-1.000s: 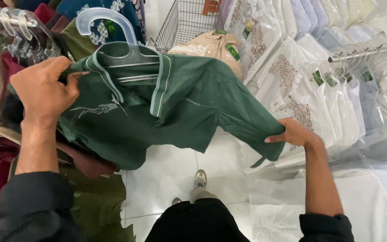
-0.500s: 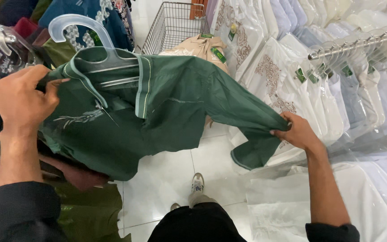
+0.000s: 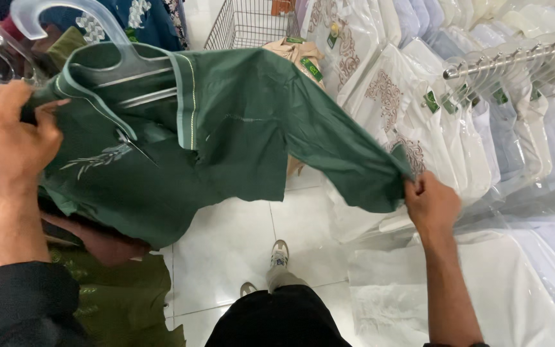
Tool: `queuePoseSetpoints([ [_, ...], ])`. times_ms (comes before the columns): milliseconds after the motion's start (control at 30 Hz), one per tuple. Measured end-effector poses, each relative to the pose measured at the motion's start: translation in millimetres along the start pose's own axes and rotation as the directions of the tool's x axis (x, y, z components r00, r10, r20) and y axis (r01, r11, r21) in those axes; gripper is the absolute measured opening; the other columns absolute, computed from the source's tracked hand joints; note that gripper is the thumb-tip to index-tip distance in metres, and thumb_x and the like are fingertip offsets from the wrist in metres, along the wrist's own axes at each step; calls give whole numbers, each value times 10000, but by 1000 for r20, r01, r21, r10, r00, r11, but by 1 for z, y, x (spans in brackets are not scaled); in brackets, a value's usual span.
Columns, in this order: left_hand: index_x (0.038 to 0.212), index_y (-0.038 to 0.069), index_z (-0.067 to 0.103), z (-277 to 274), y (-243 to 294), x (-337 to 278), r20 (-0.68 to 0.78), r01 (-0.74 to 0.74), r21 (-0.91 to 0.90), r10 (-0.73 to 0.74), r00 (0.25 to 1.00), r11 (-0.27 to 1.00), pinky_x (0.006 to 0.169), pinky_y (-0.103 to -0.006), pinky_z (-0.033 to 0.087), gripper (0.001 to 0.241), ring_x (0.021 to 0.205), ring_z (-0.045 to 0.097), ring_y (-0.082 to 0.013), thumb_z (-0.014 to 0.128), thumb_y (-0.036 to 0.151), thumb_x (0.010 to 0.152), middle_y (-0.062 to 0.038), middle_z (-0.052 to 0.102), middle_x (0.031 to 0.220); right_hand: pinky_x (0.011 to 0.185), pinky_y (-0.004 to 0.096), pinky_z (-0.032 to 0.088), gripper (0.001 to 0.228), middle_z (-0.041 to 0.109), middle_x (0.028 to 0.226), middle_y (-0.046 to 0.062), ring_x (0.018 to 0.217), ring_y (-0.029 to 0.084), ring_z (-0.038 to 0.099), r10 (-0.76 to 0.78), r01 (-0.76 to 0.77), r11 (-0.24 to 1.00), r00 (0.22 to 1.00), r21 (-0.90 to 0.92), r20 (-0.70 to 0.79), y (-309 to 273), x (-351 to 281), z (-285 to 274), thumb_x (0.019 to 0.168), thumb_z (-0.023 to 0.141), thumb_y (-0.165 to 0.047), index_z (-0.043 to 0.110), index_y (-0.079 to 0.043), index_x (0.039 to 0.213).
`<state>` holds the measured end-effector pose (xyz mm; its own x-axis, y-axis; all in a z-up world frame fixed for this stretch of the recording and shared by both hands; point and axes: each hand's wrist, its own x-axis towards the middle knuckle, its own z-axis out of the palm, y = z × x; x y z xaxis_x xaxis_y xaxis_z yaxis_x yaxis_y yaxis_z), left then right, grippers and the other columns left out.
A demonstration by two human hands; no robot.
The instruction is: The person selects a green shirt from a shopping cart, fastens the buttons by hand, and places it onto a hanger on a clothing rack.
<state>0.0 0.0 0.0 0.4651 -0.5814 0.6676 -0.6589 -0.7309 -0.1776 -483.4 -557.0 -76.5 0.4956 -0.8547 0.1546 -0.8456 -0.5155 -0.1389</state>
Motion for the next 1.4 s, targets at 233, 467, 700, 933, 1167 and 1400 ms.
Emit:
queuePoseSetpoints([
  [233,1164,136,736,6,6,7,-44,-45,51,47,998,998,652,-400,470,110,845,654,-311,742,116,1056,-88,708,1057,646,477,501,170,666,868,52,955,276,628,-172,190,982,901,-6,399,1,-15,51,907,633,-284,700,-143,841],
  [467,1201,25,706,11,11,7,-6,39,-91,-39,999,995,777,-470,490,97,966,607,-391,736,13,1110,-171,622,1095,622,435,363,288,445,623,51,662,287,486,68,-157,948,951,278,303,18,-44,111,803,602,-248,352,-164,689],
  [700,1080,14,616,2,14,7,-37,108,-71,-110,993,992,780,-444,474,125,921,603,-370,720,-16,1143,-174,605,1031,702,245,448,270,500,499,-85,604,109,732,-18,-107,884,965,456,261,29,-62,126,895,537,-169,792,-251,858],
  [933,1099,42,637,-7,18,28,-76,17,-72,-23,997,997,754,-449,440,149,936,607,-373,769,13,1161,-154,625,1033,790,300,542,480,712,893,8,825,131,689,-75,-60,715,984,696,162,-70,-22,122,883,749,-286,629,-188,1338],
  [1167,1034,195,722,-51,43,60,-182,-15,134,39,982,991,619,-341,332,104,768,627,-230,750,195,934,18,692,920,1237,385,302,936,468,1580,140,1477,215,416,-616,258,309,788,916,-14,-227,73,139,802,852,-321,356,-109,1567],
  [1400,1018,193,752,-77,20,36,-157,84,150,-60,986,985,598,-310,356,74,777,665,-178,768,170,949,46,721,913,1177,417,370,409,473,1399,132,1364,267,488,-781,434,243,618,868,-90,-236,100,162,898,775,-283,698,-115,1263],
])
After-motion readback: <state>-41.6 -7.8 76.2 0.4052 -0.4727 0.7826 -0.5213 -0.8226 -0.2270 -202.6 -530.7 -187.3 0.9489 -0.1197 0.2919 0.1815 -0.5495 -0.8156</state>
